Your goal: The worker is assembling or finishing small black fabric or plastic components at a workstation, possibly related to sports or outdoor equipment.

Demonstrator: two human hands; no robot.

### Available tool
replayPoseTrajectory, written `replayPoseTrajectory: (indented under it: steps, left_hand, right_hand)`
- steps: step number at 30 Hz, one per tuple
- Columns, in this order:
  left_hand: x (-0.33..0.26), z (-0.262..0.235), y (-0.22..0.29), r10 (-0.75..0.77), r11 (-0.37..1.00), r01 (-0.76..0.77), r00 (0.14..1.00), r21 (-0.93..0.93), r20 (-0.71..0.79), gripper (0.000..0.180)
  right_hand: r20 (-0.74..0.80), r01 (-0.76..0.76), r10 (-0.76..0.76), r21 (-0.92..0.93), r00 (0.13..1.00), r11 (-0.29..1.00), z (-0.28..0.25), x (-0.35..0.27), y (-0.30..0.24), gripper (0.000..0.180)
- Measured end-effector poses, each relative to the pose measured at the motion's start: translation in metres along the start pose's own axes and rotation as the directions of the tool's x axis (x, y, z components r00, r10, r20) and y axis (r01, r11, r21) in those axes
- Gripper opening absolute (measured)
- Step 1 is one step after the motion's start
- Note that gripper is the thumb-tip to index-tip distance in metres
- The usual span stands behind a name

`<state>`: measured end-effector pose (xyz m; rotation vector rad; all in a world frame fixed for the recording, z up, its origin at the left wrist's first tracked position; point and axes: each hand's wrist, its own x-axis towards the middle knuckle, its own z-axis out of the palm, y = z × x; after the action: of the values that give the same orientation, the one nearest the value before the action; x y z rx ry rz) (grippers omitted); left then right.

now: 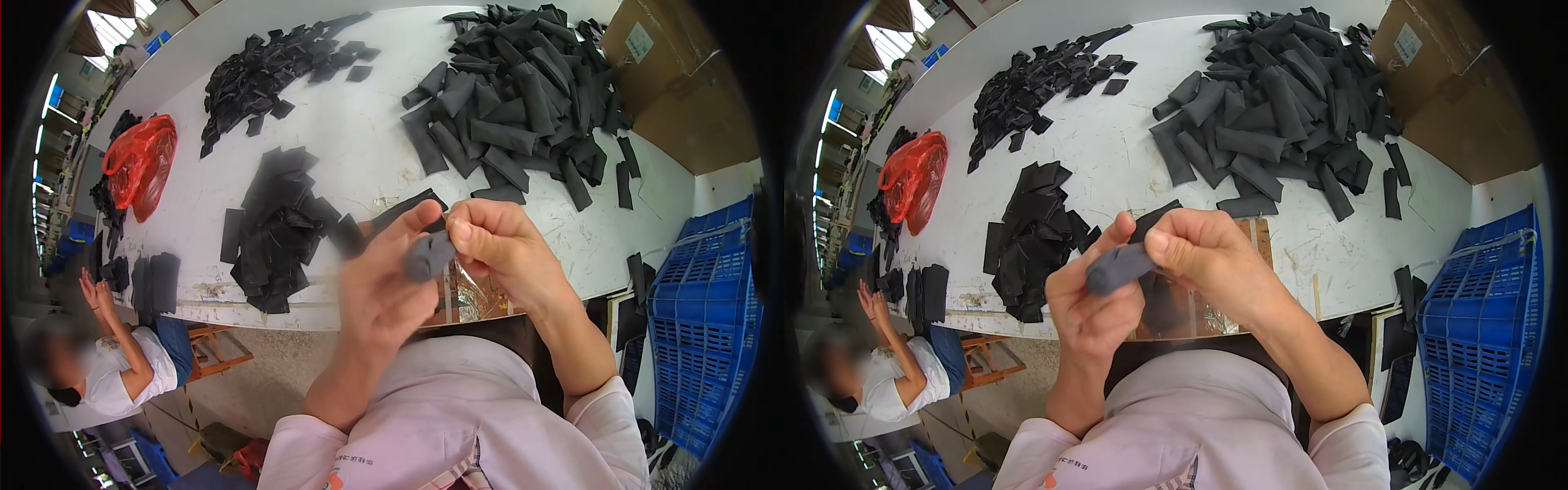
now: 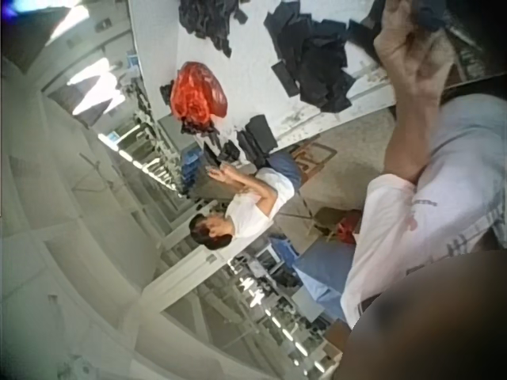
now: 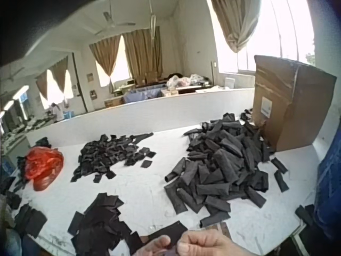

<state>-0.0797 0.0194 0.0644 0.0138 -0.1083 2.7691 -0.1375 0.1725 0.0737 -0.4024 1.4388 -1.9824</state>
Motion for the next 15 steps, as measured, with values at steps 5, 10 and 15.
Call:
replayPoseTrajectory:
  steps: [5, 10, 15]
  left_hand:
    - [-0.002, -0.041, 0.008, 0.073, 0.997, -0.064, 0.966, 0.044, -0.247, 0.035]
    - [-0.008, 0.001, -0.02, 0.192, 0.892, -0.149, 0.979, 0.427, -0.06, 0.036]
    - [-0.01, -0.043, -0.011, 0.465, 0.562, -0.161, 0.873, 0.811, -0.149, 0.038]
  right_hand:
    - [-0.017, -0.16, 0.166, 0.191, 0.986, 0.969, -0.012, 0.006, 0.037, 0.027]
    - [0.258, 0.059, -0.07, 0.048, 0.964, 0.997, -0.016, 0.019, 0.011, 0.024]
    - [0.207, -0.078, 0.094, -0.084, 0.974, 0.993, -0.035, 0.022, 0.055, 0.023]
